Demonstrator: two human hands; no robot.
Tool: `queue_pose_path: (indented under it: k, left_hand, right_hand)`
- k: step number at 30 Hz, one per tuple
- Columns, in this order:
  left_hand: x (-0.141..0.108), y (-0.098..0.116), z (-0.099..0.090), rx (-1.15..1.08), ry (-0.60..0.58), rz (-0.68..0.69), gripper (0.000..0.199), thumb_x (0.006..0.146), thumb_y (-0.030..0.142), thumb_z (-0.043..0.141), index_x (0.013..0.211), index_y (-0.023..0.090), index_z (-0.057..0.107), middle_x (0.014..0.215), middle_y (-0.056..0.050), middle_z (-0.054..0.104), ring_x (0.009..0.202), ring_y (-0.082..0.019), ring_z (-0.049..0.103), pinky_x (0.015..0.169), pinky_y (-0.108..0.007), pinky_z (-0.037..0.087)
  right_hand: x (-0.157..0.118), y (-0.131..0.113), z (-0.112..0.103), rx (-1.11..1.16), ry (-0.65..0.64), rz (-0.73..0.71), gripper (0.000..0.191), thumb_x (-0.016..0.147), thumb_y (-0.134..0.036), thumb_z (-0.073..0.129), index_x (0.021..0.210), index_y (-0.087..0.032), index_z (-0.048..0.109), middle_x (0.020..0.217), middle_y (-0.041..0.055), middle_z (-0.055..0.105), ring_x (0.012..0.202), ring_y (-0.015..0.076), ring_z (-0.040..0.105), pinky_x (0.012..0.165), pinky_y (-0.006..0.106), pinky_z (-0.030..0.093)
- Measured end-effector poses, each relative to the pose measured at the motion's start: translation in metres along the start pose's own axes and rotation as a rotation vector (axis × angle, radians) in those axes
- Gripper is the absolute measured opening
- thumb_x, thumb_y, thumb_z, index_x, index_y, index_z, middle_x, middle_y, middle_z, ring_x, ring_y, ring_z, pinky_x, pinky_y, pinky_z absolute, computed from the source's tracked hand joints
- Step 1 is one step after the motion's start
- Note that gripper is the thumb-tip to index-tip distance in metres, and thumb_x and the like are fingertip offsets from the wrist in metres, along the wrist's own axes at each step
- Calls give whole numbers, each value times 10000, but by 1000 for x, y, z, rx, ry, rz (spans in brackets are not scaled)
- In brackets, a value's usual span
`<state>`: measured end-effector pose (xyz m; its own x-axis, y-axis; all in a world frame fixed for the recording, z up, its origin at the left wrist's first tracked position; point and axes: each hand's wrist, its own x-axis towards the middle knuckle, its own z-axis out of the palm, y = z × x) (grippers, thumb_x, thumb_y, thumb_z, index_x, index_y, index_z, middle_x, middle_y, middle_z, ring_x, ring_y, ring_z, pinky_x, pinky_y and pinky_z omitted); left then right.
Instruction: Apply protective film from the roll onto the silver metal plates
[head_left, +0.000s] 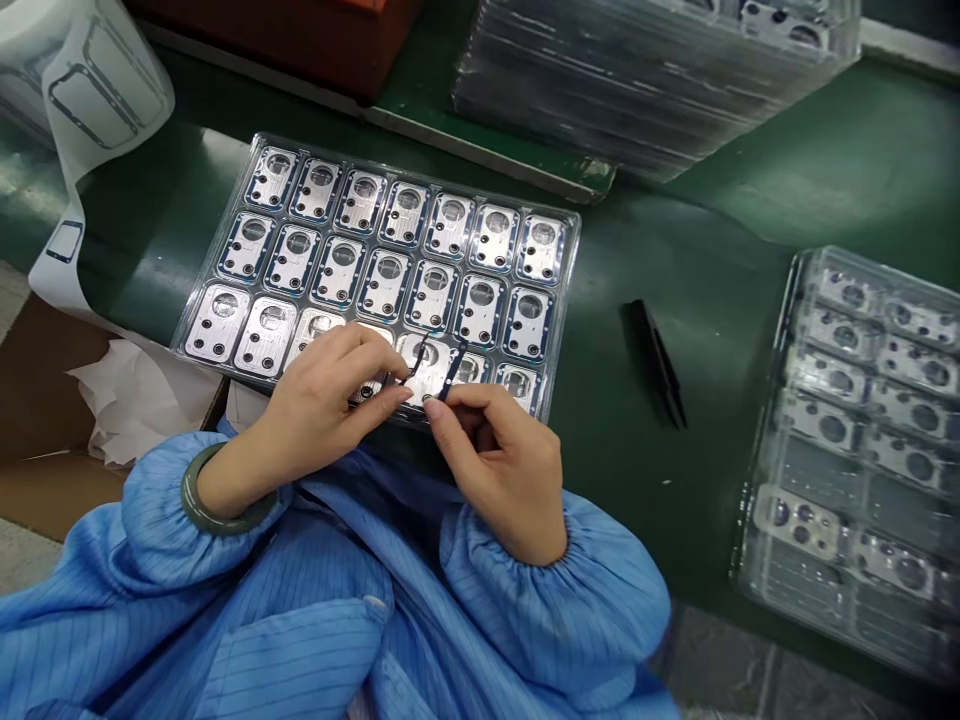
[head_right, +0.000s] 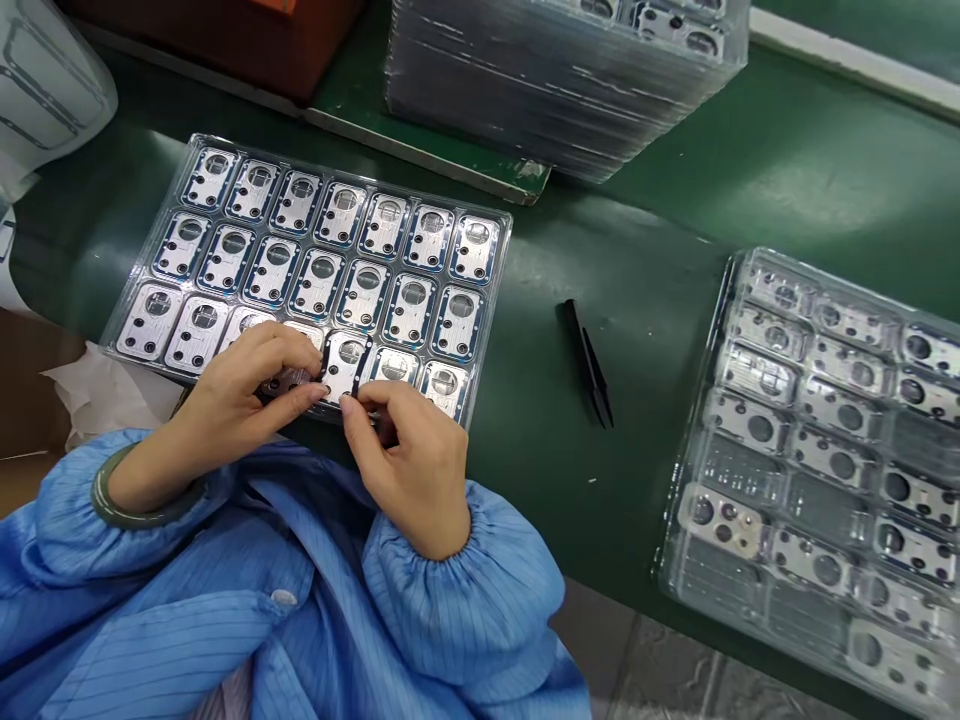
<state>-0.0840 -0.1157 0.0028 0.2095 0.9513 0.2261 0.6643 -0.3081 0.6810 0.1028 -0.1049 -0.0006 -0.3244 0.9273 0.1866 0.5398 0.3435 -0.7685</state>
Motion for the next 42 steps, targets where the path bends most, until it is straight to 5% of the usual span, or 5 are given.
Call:
queue_pose_path:
  k: [12, 16, 21, 34, 42]
  left_hand:
    - [-3, 8, 14, -112, 304, 78, 170, 836, 162, 624, 982, 212, 554, 885, -20, 619, 856, -137, 606, 739, -266, 539]
    - [-5, 11, 19, -289, 315, 38, 234, 833, 119, 623, 1026, 214, 532, 860, 11, 625, 715, -80, 624, 613, -177, 543]
    - [-9, 12, 29, -461, 296, -49, 230, 869, 151, 581, 1058, 228, 475, 857, 9, 597, 666, -86, 659, 606, -196, 589]
    - [-8, 14, 30, -458, 353, -63, 214, 867, 152, 588, 1010, 228, 448, 799, 35, 571, 613, -64, 653, 560, -149, 569]
    - [-7, 13, 30, -553, 331, -42, 239, 850, 94, 588, 1011, 214, 459, 797, 31, 586, 617, -69, 662, 580, -159, 575]
  right_hand:
    - [-1, -1, 7, 90, 170, -121, 91, 819, -142, 659, 808, -210, 598, 704, -28, 634, 544, 91, 549, 515, 220, 460]
    - [0, -3, 10, 77, 190, -139, 67, 839, -159, 636, 828, -214, 599, 720, -10, 653, 599, 119, 603, 532, 244, 481]
    - [1, -3, 11, 24, 239, -210, 83, 870, -153, 585, 903, -229, 595, 800, 22, 685, 695, 158, 642, 602, 292, 516]
    - [-4, 0, 22, -384, 384, -311, 283, 859, -183, 607, 1133, -247, 570, 952, 78, 698, 795, 207, 664, 700, 313, 532]
    - [-4, 0, 23, -415, 459, -320, 212, 835, -179, 638, 1040, -233, 630, 968, 93, 683, 865, 239, 644, 765, 356, 510]
